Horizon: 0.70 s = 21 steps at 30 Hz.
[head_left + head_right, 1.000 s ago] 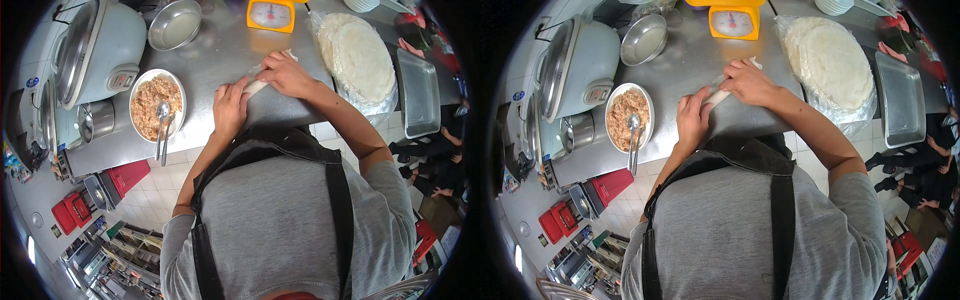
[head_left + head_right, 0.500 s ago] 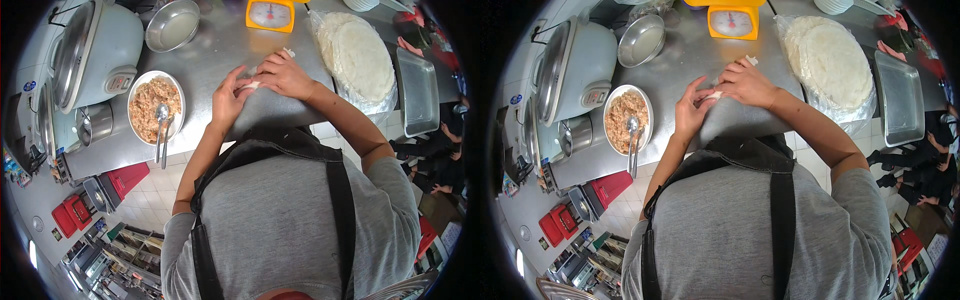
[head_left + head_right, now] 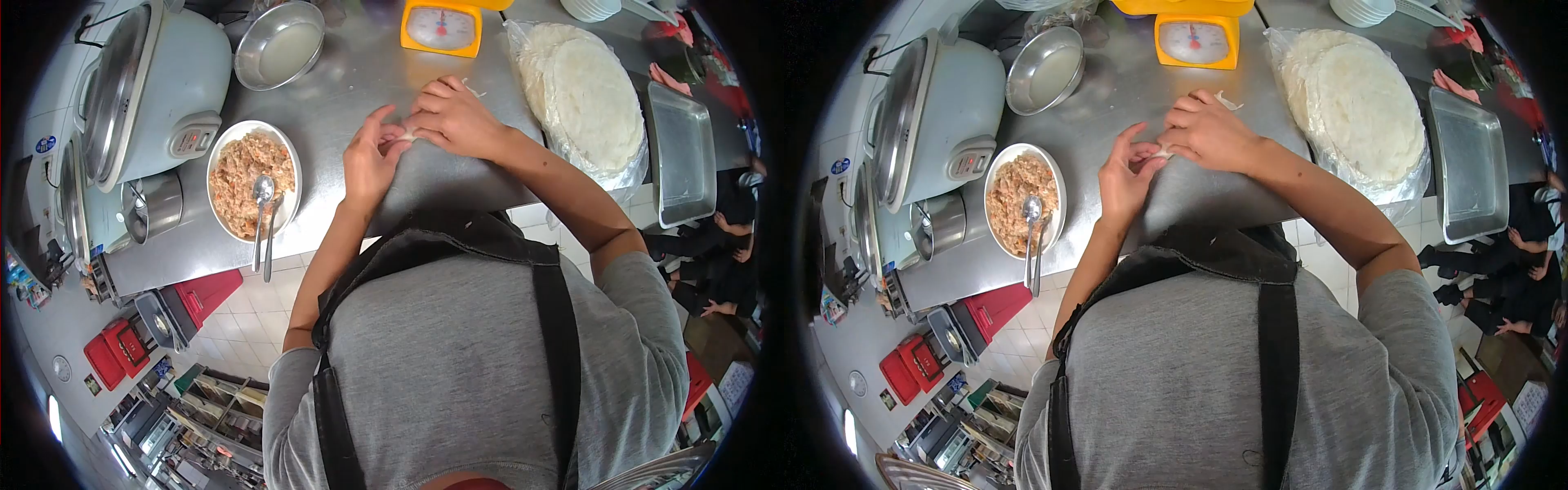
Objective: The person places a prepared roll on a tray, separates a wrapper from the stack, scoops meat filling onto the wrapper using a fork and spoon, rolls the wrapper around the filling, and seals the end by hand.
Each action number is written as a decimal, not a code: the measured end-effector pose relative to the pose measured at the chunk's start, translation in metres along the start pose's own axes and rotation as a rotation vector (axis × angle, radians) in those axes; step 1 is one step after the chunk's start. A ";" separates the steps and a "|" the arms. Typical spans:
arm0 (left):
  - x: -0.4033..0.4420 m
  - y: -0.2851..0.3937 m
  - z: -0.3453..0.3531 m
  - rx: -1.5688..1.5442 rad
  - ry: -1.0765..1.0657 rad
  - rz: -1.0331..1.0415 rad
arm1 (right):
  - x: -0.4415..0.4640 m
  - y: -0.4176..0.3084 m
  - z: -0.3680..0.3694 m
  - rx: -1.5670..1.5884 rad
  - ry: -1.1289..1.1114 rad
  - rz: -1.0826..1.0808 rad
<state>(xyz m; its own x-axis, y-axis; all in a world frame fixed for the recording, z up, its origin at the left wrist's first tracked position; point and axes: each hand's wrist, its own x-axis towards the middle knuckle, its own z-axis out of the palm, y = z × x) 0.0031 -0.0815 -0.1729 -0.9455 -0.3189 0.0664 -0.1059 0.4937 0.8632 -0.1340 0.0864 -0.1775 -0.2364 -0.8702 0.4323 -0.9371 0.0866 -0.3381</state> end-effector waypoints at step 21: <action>0.020 -0.004 -0.008 0.307 0.043 0.168 | -0.040 -0.043 -0.012 0.533 0.286 0.607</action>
<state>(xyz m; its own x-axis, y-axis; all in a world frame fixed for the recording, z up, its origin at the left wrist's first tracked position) -0.0134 -0.0962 -0.1711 -0.9442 -0.2433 0.2219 -0.0437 0.7604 0.6480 -0.0868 0.1236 -0.1704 -0.7811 -0.5847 0.2191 -0.3981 0.1960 -0.8961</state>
